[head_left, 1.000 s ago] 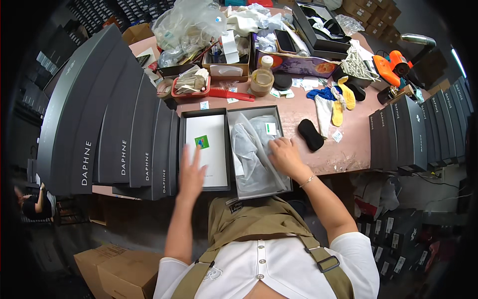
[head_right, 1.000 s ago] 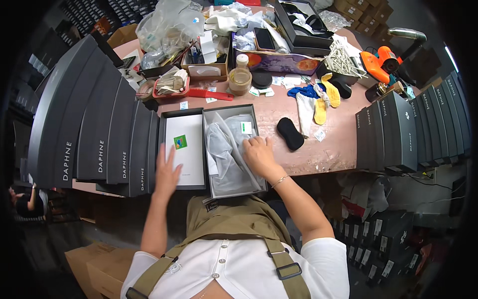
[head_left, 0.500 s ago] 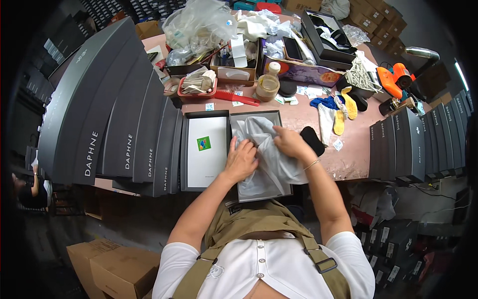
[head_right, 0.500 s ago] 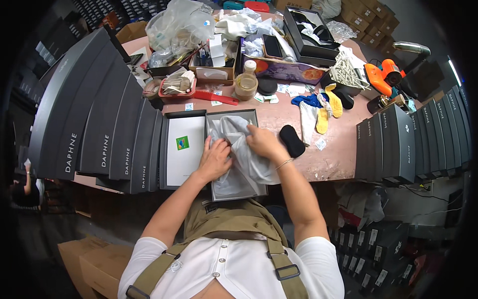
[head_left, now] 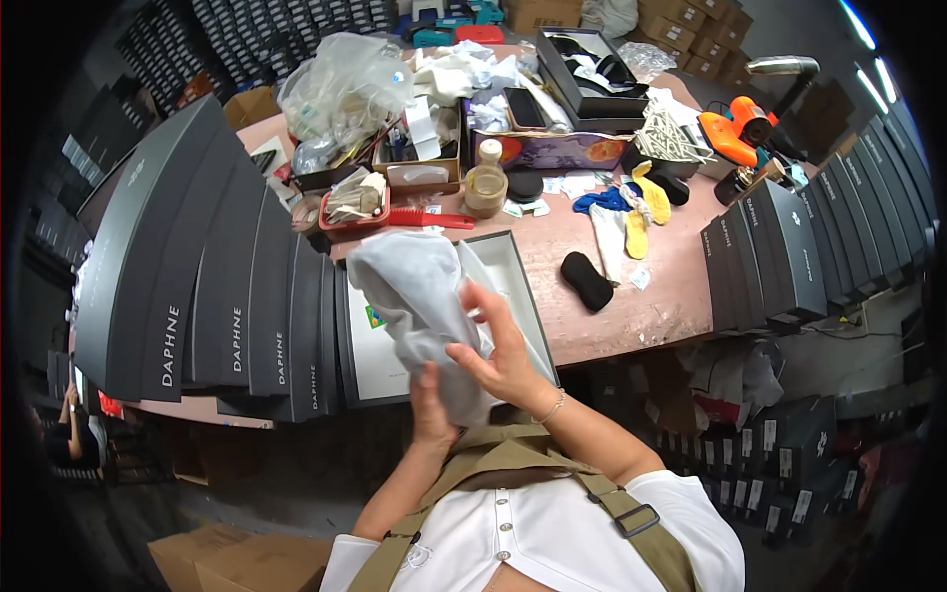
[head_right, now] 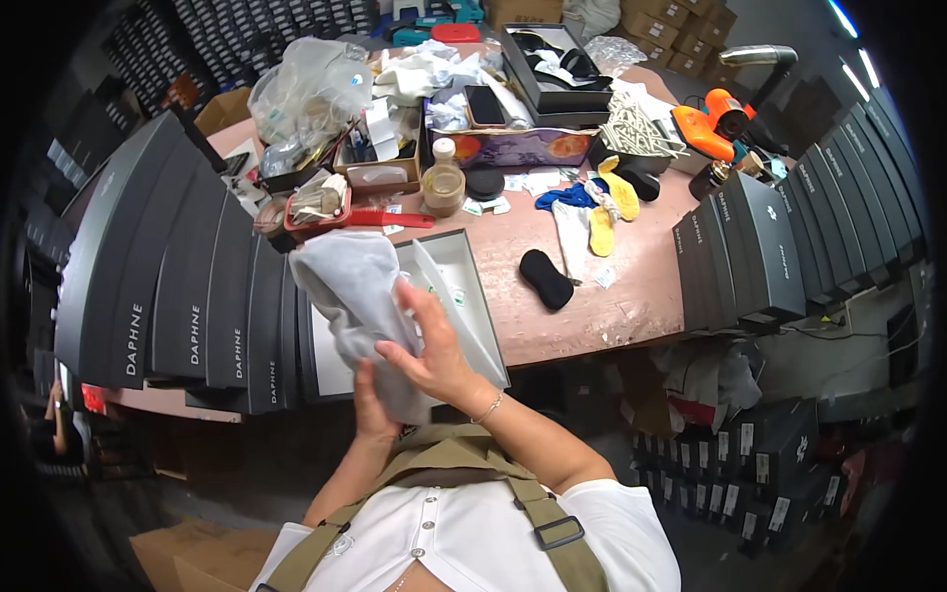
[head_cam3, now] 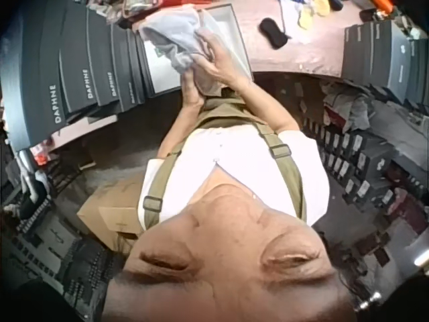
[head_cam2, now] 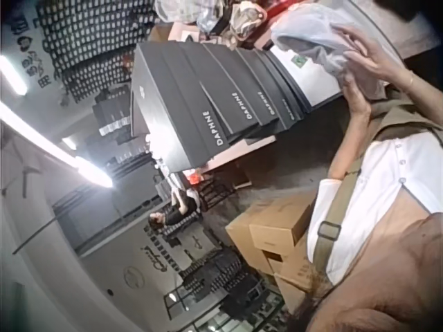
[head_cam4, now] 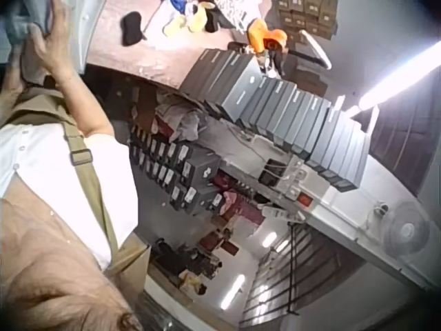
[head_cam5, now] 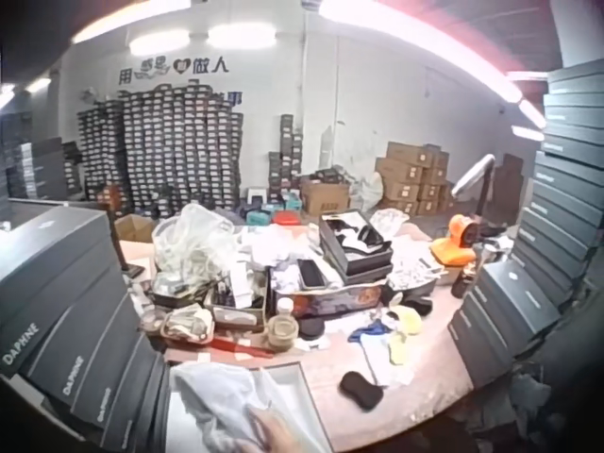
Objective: Packing and checking black heeled shoes into boxes with tissue paper and dust bags.
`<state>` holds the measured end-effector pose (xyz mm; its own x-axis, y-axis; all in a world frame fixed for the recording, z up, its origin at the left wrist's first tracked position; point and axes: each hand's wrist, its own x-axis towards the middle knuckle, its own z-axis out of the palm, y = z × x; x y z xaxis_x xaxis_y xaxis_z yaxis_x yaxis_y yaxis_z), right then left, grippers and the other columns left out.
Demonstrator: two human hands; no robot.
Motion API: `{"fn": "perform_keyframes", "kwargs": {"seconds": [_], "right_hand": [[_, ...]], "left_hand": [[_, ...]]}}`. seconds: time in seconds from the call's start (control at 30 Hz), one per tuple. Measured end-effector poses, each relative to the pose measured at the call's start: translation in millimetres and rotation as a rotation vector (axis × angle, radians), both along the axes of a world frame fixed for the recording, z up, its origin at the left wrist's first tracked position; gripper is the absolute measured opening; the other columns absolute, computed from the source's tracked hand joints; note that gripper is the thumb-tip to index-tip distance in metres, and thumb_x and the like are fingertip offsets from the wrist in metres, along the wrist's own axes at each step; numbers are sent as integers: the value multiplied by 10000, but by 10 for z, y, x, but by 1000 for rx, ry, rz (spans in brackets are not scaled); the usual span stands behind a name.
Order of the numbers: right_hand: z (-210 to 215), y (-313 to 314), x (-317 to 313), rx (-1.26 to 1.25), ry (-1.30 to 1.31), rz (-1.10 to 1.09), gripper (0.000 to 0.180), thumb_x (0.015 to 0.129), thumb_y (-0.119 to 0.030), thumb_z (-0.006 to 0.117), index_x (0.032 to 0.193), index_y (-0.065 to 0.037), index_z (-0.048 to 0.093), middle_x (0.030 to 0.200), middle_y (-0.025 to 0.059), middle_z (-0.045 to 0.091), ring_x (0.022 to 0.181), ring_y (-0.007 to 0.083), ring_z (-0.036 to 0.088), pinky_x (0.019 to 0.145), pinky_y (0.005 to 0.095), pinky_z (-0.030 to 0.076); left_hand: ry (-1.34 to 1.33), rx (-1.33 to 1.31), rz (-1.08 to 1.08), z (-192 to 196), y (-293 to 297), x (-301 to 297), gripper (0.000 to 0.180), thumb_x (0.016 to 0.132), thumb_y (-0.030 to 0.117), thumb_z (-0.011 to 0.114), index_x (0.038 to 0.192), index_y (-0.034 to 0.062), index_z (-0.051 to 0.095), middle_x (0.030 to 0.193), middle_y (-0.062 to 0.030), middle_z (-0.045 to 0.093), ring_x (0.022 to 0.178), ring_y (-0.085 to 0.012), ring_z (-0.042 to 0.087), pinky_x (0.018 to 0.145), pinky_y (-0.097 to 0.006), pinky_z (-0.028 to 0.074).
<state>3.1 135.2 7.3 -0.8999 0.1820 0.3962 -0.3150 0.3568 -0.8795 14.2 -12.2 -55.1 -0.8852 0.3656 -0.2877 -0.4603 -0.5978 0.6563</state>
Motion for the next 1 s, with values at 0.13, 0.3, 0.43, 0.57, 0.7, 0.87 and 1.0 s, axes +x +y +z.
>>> {"fn": "perform_keyframes", "kwargs": {"seconds": [0.13,0.3,0.43,0.57,0.7,0.87,1.0], "right_hand": [[103,286,-43,-231,-510,177,412,860,-217,678,1203,-17,565,1135,145,598,966,231,588,764,334,489],[217,-82,484,624,143,541,113,783,-147,669,869,-88,629,856,77,588,685,233,609,603,358,500],[-43,30,598,1150,-303,769,165,807,-237,631,904,-106,655,871,90,621,746,242,658,661,378,519],[714,597,242,552,-357,250,674,740,-571,718,1048,24,641,905,184,667,768,372,647,699,427,513],[393,324,0,559,-227,194,328,823,-347,691,860,-38,587,830,105,625,741,330,620,627,413,501],[250,48,449,761,-216,756,204,837,-210,642,771,-39,553,769,113,597,746,333,620,656,426,507],[627,705,213,438,-286,367,452,788,-275,755,1101,1,583,1017,150,637,944,289,632,815,364,494]], "left_hand": [[80,75,-119,43,-202,-42,809,823,535,652,1368,1,385,1265,-118,555,1138,-232,569,992,-378,455],[-48,129,-13,16,-250,-182,922,858,742,407,1463,59,280,1394,-103,448,1244,-262,479,1020,-413,423],[42,-10,53,-29,-359,-242,928,800,659,603,1432,36,333,1339,-110,500,1188,-239,527,990,-393,447],[346,-258,-149,-26,-680,-318,890,659,399,868,1326,3,431,1216,-89,564,1110,-195,556,959,-333,441],[536,-490,-23,-45,-317,-206,817,665,261,868,1307,1,435,1170,-71,566,1091,-170,529,980,-327,407],[425,-561,-16,-182,-363,-369,427,820,125,683,1207,8,546,1082,-49,616,974,-133,576,852,-284,473],[259,-552,-183,-195,-697,-454,456,769,88,726,1195,1,589,1058,-44,645,952,-131,595,846,-280,484]]}}
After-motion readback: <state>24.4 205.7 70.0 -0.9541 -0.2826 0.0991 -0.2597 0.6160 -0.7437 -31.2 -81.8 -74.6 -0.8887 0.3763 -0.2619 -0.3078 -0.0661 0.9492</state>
